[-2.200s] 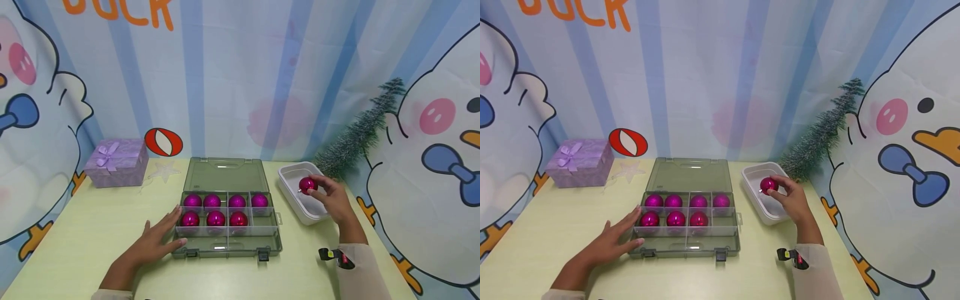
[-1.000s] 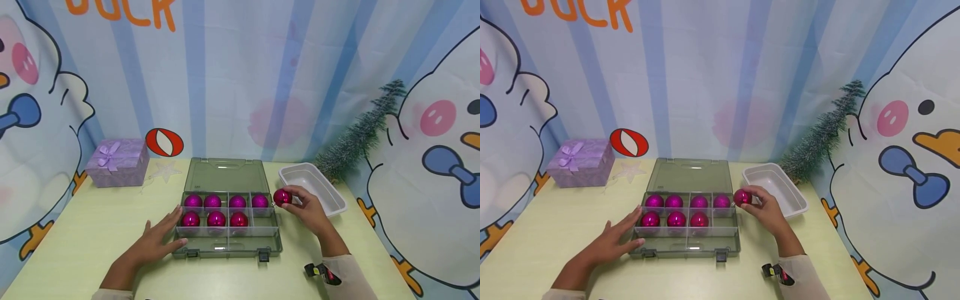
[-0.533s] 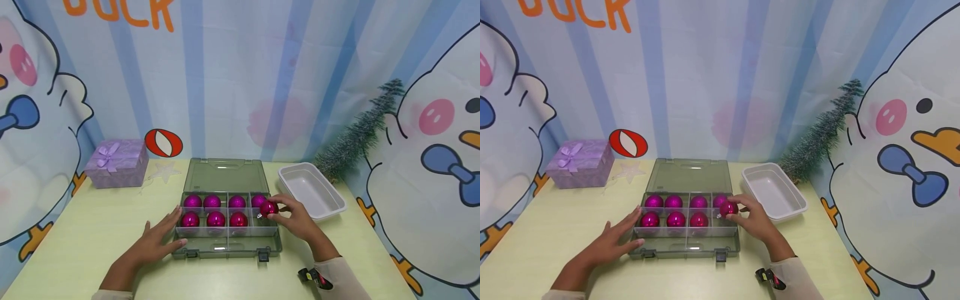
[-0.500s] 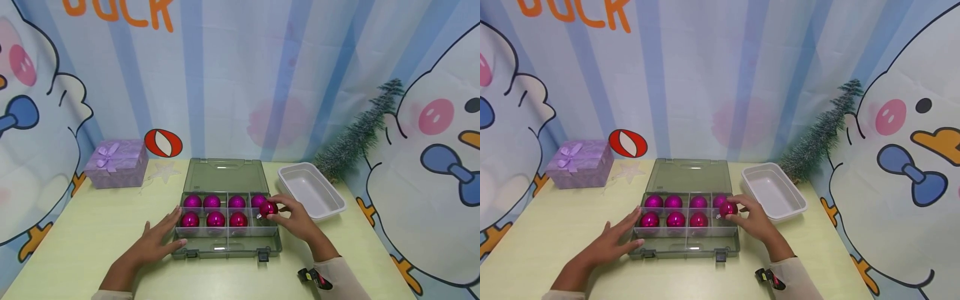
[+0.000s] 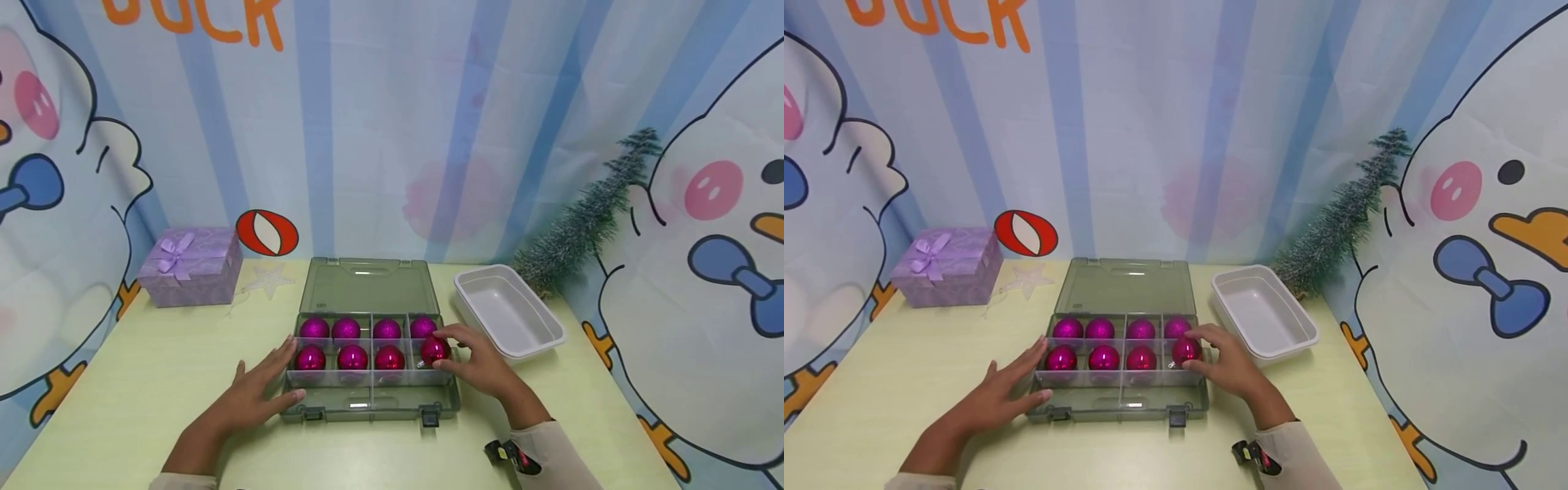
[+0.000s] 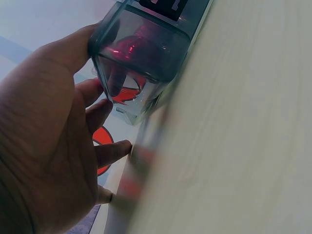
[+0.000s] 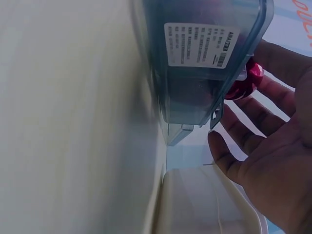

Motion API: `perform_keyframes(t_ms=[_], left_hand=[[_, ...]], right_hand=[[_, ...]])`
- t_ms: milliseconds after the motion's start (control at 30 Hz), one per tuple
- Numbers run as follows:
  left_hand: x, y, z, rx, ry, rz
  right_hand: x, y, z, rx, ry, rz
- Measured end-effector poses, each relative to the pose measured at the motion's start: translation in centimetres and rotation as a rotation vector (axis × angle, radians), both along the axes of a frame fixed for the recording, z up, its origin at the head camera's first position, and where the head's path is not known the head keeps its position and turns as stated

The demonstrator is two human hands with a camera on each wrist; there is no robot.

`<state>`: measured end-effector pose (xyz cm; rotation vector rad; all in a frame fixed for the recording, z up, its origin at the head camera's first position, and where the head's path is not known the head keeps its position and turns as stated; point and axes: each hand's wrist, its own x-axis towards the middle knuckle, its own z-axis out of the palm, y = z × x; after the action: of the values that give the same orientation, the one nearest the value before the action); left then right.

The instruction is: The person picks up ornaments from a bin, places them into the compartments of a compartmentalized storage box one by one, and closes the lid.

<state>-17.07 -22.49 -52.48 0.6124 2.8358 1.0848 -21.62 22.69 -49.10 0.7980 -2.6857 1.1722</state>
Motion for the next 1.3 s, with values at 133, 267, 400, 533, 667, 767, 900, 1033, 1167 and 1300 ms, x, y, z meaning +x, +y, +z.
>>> perform_keyframes(t_ms=[133, 267, 400, 533, 667, 767, 900, 1033, 1167, 1300], left_hand=[[0.05, 0.03, 0.1, 0.001, -0.004, 0.002], [0.07, 0.05, 0.08, 0.001, -0.006, 0.003], [0.06, 0.04, -0.01, -0.001, -0.004, 0.006], [0.01, -0.01, -0.09, 0.002, -0.004, 0.006], [-0.03, -0.03, -0.15, 0.002, -0.005, 0.005], [0.02, -0.01, -0.07, 0.0, -0.003, 0.006], [0.14, 0.05, 0.26, -0.011, 0.007, 0.005], [0.15, -0.01, 0.52, -0.023, 0.021, -0.002], [-0.02, -0.29, 0.6, -0.011, 0.026, 0.005], [-0.26, -0.72, 0.78, 0.03, 0.017, 0.028]], right_hand=[[0.0, -0.02, -0.13, 0.03, 0.018, 0.012], [0.04, -0.05, -0.23, 0.043, 0.024, 0.022], [0.09, -0.04, -0.24, 0.033, 0.013, 0.03], [0.09, 0.06, -0.28, 0.022, -0.003, 0.036], [0.08, 0.12, -0.32, 0.017, -0.009, 0.035], [0.11, 0.09, -0.27, 0.015, -0.009, 0.034], [0.13, 0.15, -0.19, 0.009, -0.017, 0.035], [0.08, 0.18, -0.03, -0.005, -0.027, 0.028], [-0.08, 0.15, 0.04, -0.031, -0.016, 0.007], [-0.46, -0.02, -0.1, -0.051, -0.019, -0.035]])
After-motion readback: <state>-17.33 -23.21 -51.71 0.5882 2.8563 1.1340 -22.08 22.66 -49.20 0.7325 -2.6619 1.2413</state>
